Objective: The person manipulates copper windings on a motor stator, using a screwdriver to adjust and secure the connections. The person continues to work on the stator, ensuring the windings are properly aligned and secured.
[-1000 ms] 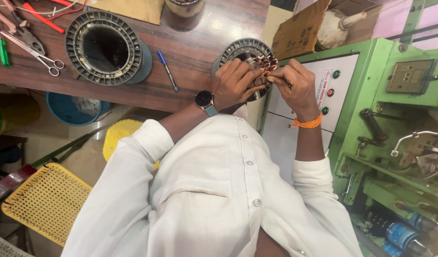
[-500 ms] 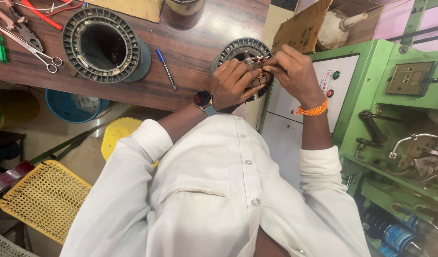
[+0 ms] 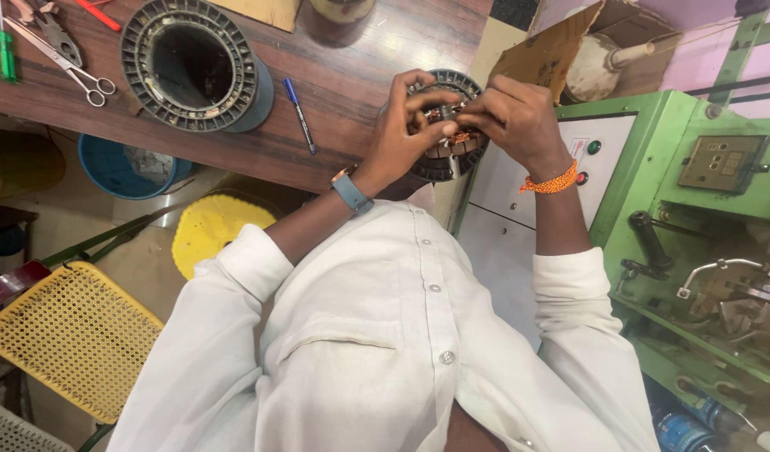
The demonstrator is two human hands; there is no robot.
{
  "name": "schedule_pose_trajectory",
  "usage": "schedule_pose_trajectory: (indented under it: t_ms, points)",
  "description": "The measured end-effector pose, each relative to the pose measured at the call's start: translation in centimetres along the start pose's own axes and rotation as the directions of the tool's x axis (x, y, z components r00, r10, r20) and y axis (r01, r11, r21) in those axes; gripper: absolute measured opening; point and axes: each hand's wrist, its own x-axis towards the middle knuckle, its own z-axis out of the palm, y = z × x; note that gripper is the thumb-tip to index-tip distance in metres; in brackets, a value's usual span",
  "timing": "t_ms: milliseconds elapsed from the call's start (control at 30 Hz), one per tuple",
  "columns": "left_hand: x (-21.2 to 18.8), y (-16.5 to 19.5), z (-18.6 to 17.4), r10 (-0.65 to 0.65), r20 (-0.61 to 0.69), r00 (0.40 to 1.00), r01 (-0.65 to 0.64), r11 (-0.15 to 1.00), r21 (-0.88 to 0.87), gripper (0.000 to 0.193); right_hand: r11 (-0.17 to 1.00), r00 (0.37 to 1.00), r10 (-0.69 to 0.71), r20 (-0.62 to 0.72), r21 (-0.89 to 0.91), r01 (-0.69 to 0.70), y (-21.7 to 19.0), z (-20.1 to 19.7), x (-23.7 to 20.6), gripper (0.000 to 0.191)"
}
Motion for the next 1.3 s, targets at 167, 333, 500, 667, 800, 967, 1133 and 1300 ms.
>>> schedule_pose_trajectory:
  t_ms: [167,333,500,667,800,967,1133,1300]
  points:
    - [0.9,0.7,0.3,-0.095,0.183,0.978,0.111,0.991,-0.076,0.1,0.999,0.994,-0.015,-0.108,-0.034,0.011,-0.8,0.3,0.2,0.026]
    - [2.2,1.2,-1.6,0.067,0.344,0.937,-0.055,0.998,-0.043,0.091,0.979,0.956,0.193,-0.219,-0.017,-0.202,-4.5,0.5,-1.5,0.02]
    - [2.4,1.0,-3.4,0.434,0.394,0.811,-0.508,0.855,0.104,0.076,0.834,0.771,0.552,-0.317,0.184,-0.521,-10.0,3.4,-4.9,0.014]
    - [2.4,1.9,-3.7,0.41,0.473,0.78,-0.575,0.767,0.283,0.066,0.573,0.539,0.812,-0.224,0.482,-0.663,-11.3,7.6,-7.3,0.018]
    - [1.3,3.4,-3.9,0.384,0.484,0.786,-0.583,0.722,0.373,0.07,0.539,0.525,0.817,-0.236,0.634,-0.554,-9.9,9.6,-9.2,0.022]
    - [-0.3,2.8,-1.2,0.517,0.391,0.761,-0.628,0.44,0.641,0.061,0.631,0.614,0.747,-0.255,0.563,-0.534,-8.1,8.1,-11.2,0.022]
    - [0.0,0.5,-0.6,0.651,0.348,0.674,-0.657,0.313,0.686,0.039,0.824,0.721,0.565,-0.401,0.229,-0.518,-6.5,4.1,-10.2,0.02]
    - [0.2,-0.1,-0.8,0.693,0.341,0.635,-0.679,0.29,0.675,0.035,0.926,0.861,0.378,-0.339,0.129,-0.356,-4.8,1.2,-6.5,0.013]
